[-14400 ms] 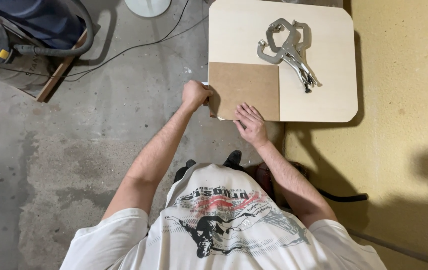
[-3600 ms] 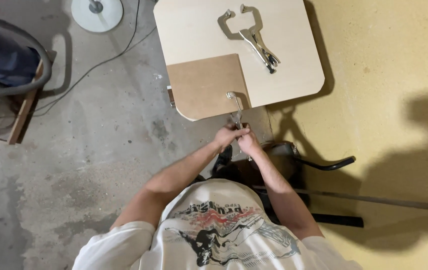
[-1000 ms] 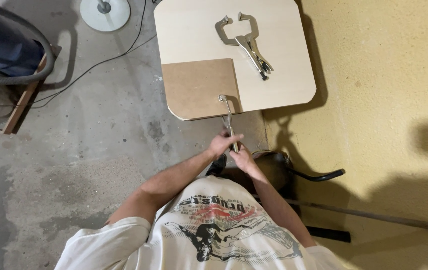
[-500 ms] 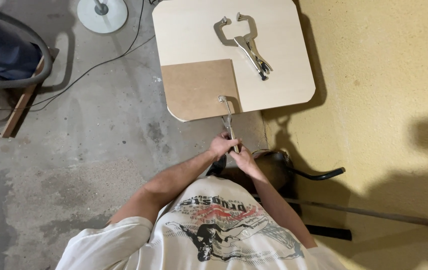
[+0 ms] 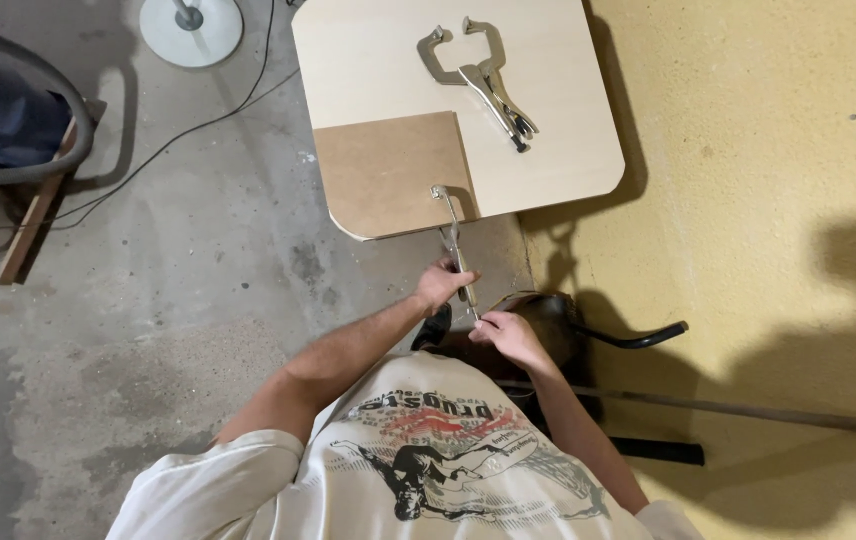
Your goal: The person moves a vacuum cleaner and a power sander, then picks up a large rectangular wooden board and places it on a workbench. They then retrieve a smaller piece of wood and several metal clamps, placing the smaller piece on the board and using the clamps to secure it in place.
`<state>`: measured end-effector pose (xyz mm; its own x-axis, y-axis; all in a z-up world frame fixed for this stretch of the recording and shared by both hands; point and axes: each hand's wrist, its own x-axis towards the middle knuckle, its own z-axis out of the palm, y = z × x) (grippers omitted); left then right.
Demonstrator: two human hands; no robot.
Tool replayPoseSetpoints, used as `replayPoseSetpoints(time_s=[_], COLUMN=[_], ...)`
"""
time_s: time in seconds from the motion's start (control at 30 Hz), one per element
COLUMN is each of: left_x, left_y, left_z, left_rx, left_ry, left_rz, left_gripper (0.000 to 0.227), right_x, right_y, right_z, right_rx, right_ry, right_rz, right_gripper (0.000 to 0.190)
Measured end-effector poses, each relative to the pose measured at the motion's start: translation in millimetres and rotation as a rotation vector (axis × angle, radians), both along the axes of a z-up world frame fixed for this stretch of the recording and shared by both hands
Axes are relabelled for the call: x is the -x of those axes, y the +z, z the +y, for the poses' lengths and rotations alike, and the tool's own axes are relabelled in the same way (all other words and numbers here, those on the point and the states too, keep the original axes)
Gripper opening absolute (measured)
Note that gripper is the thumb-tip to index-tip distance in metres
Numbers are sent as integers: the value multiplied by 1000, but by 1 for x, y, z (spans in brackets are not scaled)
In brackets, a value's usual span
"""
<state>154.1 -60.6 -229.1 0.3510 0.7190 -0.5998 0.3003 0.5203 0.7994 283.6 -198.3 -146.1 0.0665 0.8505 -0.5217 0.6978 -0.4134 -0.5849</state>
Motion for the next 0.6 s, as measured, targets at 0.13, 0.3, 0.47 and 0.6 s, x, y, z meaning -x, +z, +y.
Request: replayPoseSetpoints(time_s=[0.13, 0.3, 0.47, 0.6], left_x=[-1, 2, 0, -3], left_y=[-7, 11, 27, 15], left_z=[3, 2, -2, -2], left_rx=[-3, -25, -34, -34], left_ry=[4, -50, -82, -80], left_rz=[-15, 55, 94, 90], left_gripper=[54, 56, 59, 58], right_x=[1, -6, -13, 16], right_y=[-21, -38, -53, 12], right_z=[-3, -1, -4, 5], right_rx=[-5, -4, 10, 75], right_ry=[-65, -219, -243, -153], right_rz=[-18, 1, -91, 72], right_gripper=[43, 45, 53, 55])
